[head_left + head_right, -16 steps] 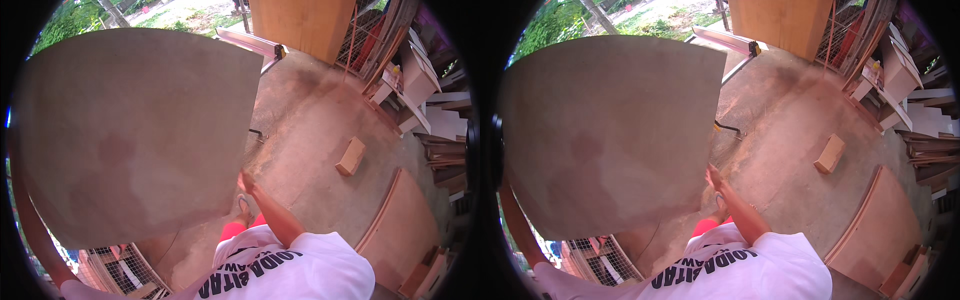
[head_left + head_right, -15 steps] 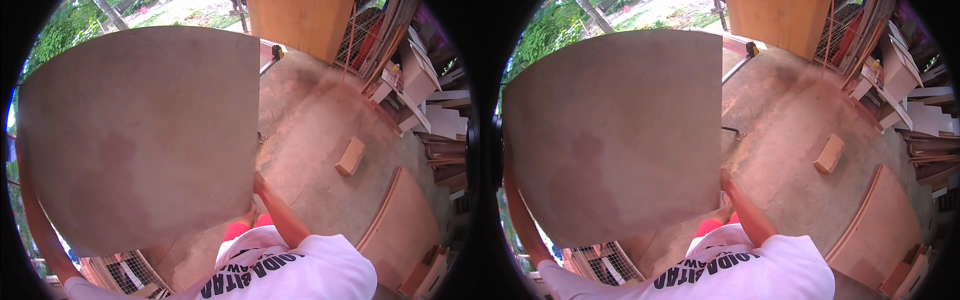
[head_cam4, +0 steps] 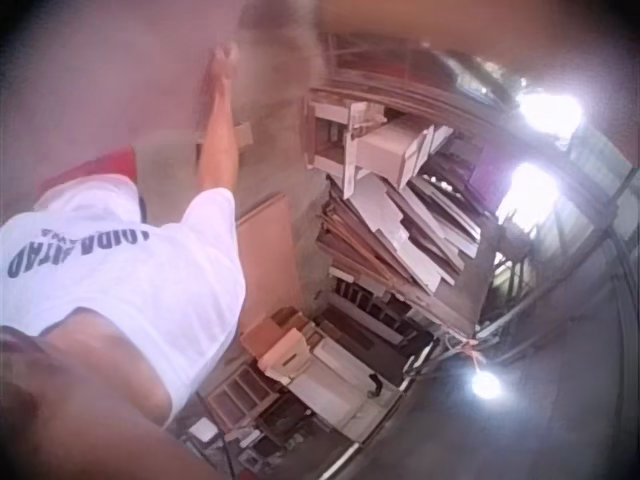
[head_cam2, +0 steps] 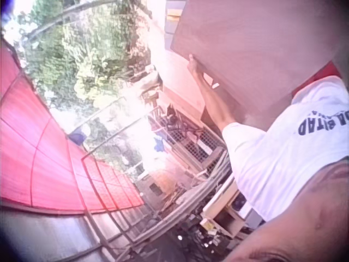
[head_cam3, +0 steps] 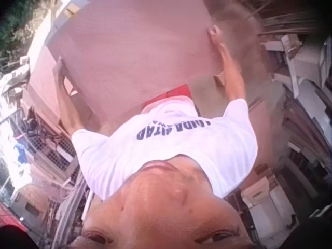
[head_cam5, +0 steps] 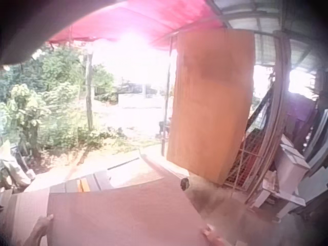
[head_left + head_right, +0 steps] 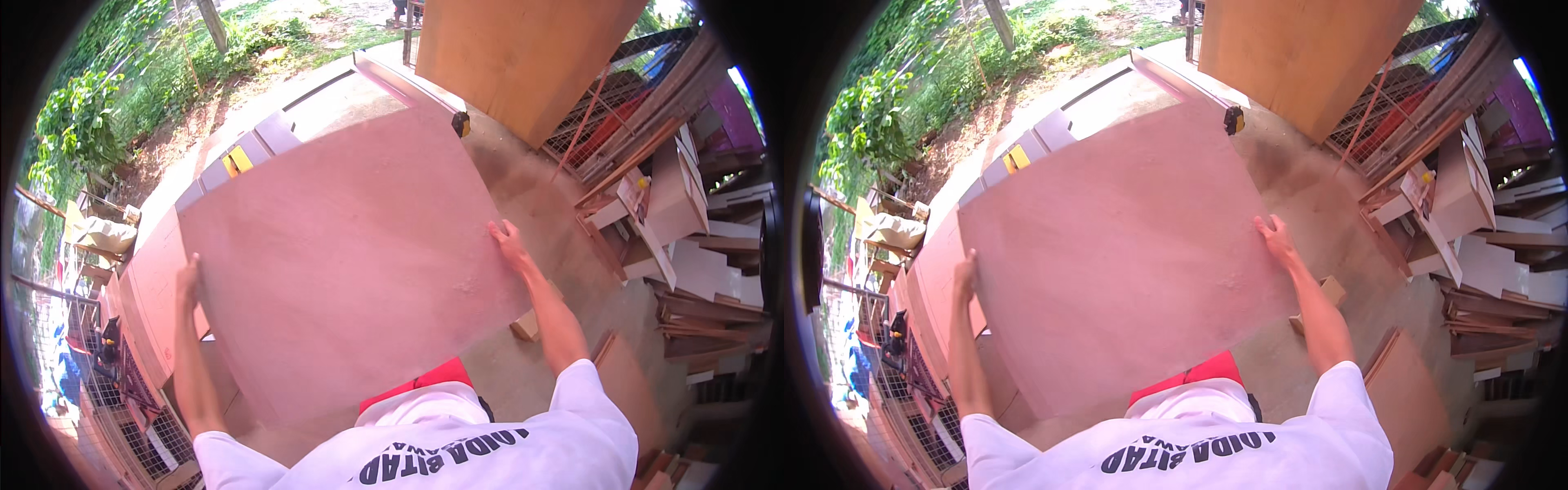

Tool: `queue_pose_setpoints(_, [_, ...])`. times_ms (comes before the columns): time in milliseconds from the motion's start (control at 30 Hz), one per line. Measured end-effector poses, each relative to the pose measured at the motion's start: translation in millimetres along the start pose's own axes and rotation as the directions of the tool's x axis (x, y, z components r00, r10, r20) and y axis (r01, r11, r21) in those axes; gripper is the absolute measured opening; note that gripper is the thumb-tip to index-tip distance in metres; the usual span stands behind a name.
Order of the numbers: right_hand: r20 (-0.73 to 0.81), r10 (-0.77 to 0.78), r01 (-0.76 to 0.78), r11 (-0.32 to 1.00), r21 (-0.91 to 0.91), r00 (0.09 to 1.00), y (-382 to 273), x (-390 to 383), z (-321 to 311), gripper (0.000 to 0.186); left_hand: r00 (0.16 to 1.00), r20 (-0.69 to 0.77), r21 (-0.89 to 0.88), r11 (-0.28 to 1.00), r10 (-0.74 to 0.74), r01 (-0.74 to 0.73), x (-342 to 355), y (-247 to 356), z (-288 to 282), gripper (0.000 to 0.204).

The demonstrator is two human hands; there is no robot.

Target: The person marks a large sheet of plywood with a pencil and speed square, then adjusts the table saw fence and pushes the sheet through the blade to cut it. The person handles the sheet and fence multiple times to align and complete the cut.

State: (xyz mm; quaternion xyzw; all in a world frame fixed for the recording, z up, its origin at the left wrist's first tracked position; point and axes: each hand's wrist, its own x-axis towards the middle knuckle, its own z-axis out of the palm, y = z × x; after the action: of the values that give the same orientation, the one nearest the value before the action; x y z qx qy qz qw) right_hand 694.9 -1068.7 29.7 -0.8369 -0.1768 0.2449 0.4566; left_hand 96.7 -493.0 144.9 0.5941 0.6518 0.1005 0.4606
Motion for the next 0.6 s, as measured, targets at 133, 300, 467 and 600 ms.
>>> queue_pose_setpoints(133, [0.076,0.025,-0.011,0.984,-0.178,0.997,-19,84,-24,0.084,0.975,-0.203,-0.036,0.994,0.090,-0.099,36,-53,86,0.063])
queue_pose_setpoints(300, [0.083,-0.048,0.070,0.954,-0.290,0.995,6,152,-39,0.074,0.934,-0.351,0.254,0.967,0.060,0.033,33,-33,171,0.065])
queue_pose_setpoints(467, [0.208,0.018,0.019,0.985,-0.172,0.978,30,193,-27,0.075,0.805,-0.593,0.322,0.912,-0.015,0.254,22,-1,212,0.075])
queue_pose_setpoints(600, [0.325,0.033,0.020,0.987,-0.158,0.945,23,211,-36,0.079,0.784,-0.605,0.206,0.923,-0.142,0.326,-1,-10,230,0.075])
